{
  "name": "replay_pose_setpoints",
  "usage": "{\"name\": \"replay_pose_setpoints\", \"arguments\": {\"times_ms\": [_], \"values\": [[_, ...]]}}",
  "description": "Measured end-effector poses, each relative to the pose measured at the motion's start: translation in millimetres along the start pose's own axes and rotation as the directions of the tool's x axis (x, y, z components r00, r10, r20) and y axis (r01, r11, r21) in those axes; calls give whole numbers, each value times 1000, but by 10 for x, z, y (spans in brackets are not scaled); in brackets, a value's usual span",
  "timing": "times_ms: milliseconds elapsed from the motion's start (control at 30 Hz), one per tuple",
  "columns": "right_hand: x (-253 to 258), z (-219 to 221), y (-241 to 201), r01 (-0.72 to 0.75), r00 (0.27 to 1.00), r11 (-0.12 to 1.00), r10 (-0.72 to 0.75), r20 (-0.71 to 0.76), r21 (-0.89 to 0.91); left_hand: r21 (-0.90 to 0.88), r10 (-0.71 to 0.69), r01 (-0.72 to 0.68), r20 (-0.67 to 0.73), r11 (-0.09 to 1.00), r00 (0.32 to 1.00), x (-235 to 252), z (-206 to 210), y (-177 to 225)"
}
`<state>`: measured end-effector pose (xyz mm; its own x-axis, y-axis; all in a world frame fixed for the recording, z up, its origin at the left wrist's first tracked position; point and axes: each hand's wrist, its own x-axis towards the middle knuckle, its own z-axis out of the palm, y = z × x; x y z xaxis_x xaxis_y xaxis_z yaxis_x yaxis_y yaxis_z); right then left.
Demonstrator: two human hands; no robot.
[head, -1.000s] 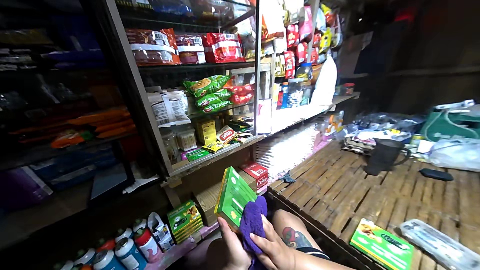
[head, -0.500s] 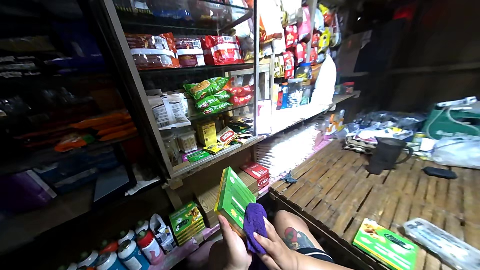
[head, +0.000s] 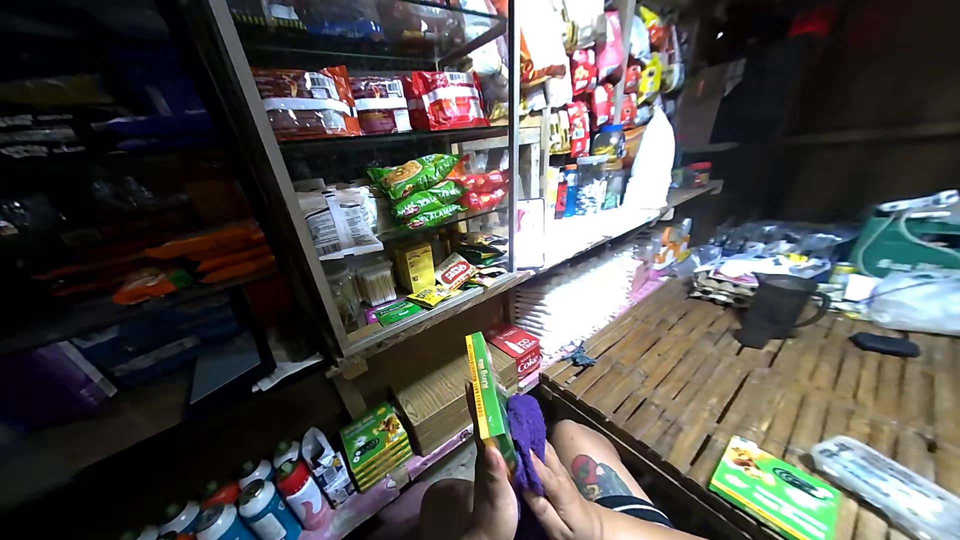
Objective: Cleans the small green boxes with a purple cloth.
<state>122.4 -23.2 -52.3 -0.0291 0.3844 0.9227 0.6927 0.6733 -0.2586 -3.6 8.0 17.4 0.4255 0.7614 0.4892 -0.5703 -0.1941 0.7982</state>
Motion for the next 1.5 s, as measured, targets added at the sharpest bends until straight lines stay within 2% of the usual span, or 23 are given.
{"name": "replay_pose_setpoints", "arguments": {"times_ms": [100, 233, 400, 533, 700, 833, 933, 1067, 1300, 1433, 1500], "values": [[28, -22, -21, -27, 1000, 1000, 27, -14, -7, 66, -17, 11, 95, 998, 995, 21, 25, 52], [82, -69, -38, -47, 998, 999, 47, -38, -8, 150, -50, 28, 148, 988, 988, 15, 46, 58], [151, -123, -40, -88, 990, 995, 92, -104, 41, 210, -12, -52, 290, 976, 957, 10, 25, -88], [250, -193, -23, -52, 987, 999, 51, -153, -2, 226, 7, -99, 378, 969, 926, -4, 29, -153], [441, -329, -58, 15, 989, 999, -23, -149, -49, 351, -113, -27, 372, 936, 922, -71, 66, -49], [558, -412, -110, 7, 994, 1000, -7, -114, 1, 354, -135, 0, 357, 935, 924, -83, 62, -54], [641, -458, -150, -30, 997, 999, 32, -74, 22, 403, -212, 70, 319, 912, 924, -69, 88, -5], [665, -461, -142, -96, 992, 992, 103, -79, 82, 357, -139, 19, 316, 934, 939, -105, 89, -69], [697, -476, -74, -105, 992, 981, 116, -57, 165, 302, -88, -6, 296, 953, 951, -106, 70, -190], [714, -490, -3, -138, 986, 976, 151, -65, 168, 357, -164, 54, 285, 933, 944, -105, 90, -78], [738, -516, 9, -182, 980, 972, 192, -59, 147, 336, -151, 47, 290, 941, 945, -103, 80, -108]]}}
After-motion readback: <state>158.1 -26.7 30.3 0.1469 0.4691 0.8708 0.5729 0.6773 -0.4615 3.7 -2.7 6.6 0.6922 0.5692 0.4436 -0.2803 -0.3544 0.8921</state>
